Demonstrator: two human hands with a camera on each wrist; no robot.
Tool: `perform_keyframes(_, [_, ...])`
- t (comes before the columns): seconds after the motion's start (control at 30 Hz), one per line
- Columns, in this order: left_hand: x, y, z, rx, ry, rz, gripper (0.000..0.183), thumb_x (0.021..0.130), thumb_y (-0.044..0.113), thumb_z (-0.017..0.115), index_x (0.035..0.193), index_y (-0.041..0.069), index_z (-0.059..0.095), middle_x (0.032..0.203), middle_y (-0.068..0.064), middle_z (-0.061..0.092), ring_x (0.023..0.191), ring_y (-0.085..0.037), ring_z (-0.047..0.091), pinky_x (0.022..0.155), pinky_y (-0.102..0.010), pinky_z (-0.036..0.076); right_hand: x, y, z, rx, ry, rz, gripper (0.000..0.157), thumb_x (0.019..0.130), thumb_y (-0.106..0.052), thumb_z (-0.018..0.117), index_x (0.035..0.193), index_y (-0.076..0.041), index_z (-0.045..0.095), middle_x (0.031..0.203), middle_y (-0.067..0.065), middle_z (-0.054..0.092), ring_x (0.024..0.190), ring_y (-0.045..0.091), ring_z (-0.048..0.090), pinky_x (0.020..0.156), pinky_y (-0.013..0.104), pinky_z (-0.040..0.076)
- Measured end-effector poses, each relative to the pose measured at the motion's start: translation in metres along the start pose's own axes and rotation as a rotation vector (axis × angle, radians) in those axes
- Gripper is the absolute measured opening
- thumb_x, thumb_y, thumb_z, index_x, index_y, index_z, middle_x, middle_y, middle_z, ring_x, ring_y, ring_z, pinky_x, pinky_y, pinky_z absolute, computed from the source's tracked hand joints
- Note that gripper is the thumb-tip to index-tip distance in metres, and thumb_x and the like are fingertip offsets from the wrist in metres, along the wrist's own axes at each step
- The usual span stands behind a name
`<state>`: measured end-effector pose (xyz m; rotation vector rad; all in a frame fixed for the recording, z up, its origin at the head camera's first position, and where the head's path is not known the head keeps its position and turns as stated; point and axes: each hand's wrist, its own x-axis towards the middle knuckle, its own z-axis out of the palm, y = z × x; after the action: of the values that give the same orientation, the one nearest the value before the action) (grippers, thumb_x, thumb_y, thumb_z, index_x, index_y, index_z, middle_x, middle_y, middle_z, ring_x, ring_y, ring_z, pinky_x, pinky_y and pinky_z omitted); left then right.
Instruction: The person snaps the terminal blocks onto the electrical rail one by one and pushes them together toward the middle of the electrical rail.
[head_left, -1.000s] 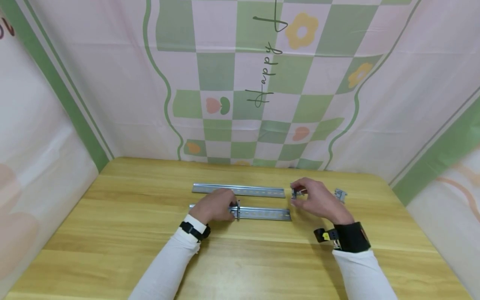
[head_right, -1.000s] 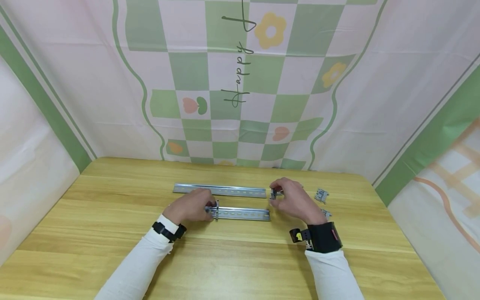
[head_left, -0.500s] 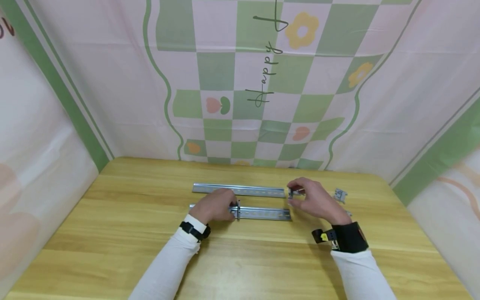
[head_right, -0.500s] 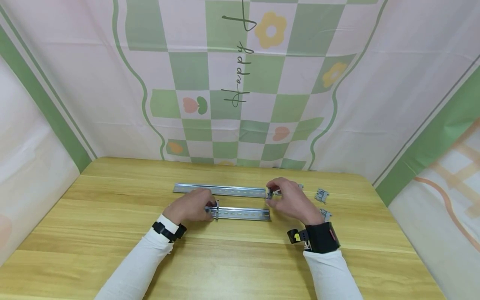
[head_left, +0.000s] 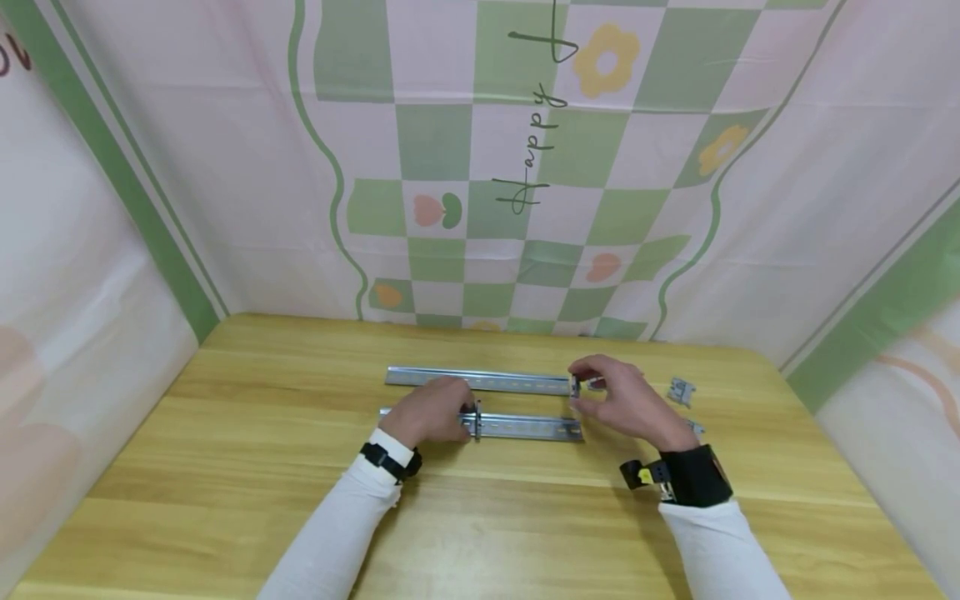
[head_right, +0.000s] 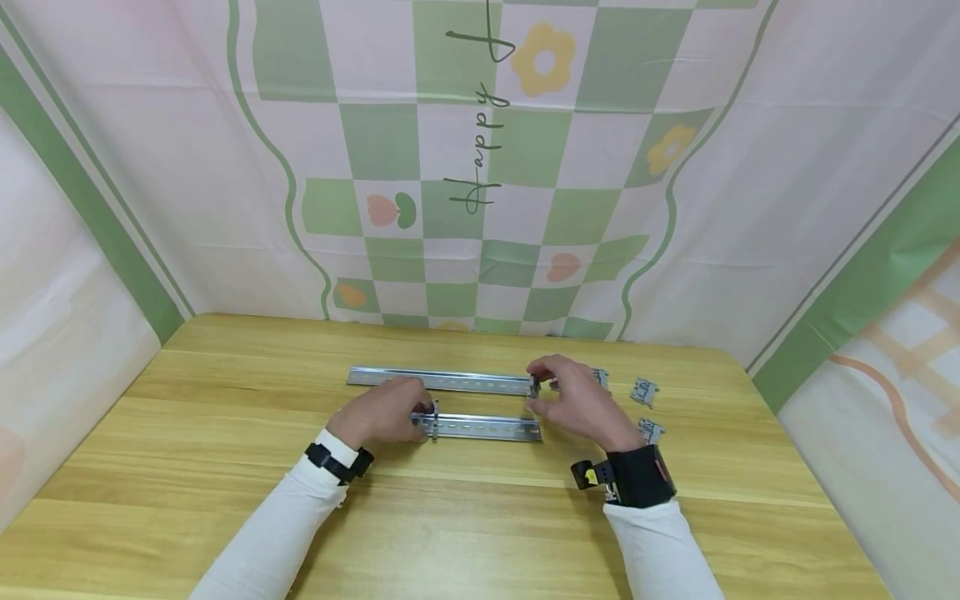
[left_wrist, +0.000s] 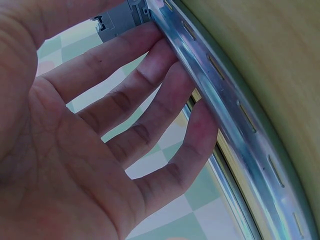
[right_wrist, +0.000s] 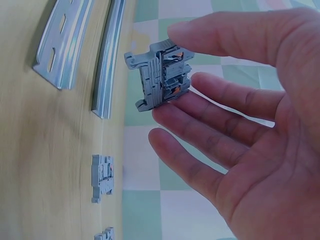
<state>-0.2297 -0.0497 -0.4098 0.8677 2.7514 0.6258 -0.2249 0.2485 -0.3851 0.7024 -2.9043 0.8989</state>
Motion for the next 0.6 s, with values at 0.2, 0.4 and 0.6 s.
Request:
perform_keyframes(0.2, [0.0003,-0.0002,0.0007,-0.015,-0.002,-0.002,0.014,0.069,0.021,0.076,0.066,0.021,0.062,0.065,0.006,0.052,0.057,-0.011,0.043,0.05,-0.026,0.039,0.0009,-0.0011,0.0024,0.022,0.007,-0.014,0.045,0.08,-0.021,0.068,0.121,-0.01,0.051,0.115,0.011,0.057,0.105,0.028,0.055,0.086,0.037,0.045])
perform_keyframes(0.4, [0.0004,-0.0002,0.0005,-0.017,-0.004,-0.006,0.014,0.069,0.022,0.076,0.066,0.021,0.062,0.065,0.007,0.052,0.057,-0.011,0.043,0.05,-0.027,0.038,0.0024,-0.0028,0.0057,0.045,0.013,-0.029,0.046,0.08,-0.018,0.068,0.122,-0.008,0.051,0.116,0.012,0.056,0.107,0.028,0.054,0.087,0.038,0.044])
perform_keyframes(0.6, [-0.0003,0.0002,-0.0004,-0.013,-0.007,-0.005,0.014,0.069,0.022,0.075,0.066,0.021,0.062,0.066,0.007,0.053,0.058,-0.011,0.043,0.05,-0.027,0.039,0.0042,-0.0057,0.0091,0.039,0.007,-0.029,0.046,0.08,-0.017,0.068,0.122,-0.009,0.051,0.115,0.011,0.056,0.106,0.027,0.054,0.087,0.038,0.044])
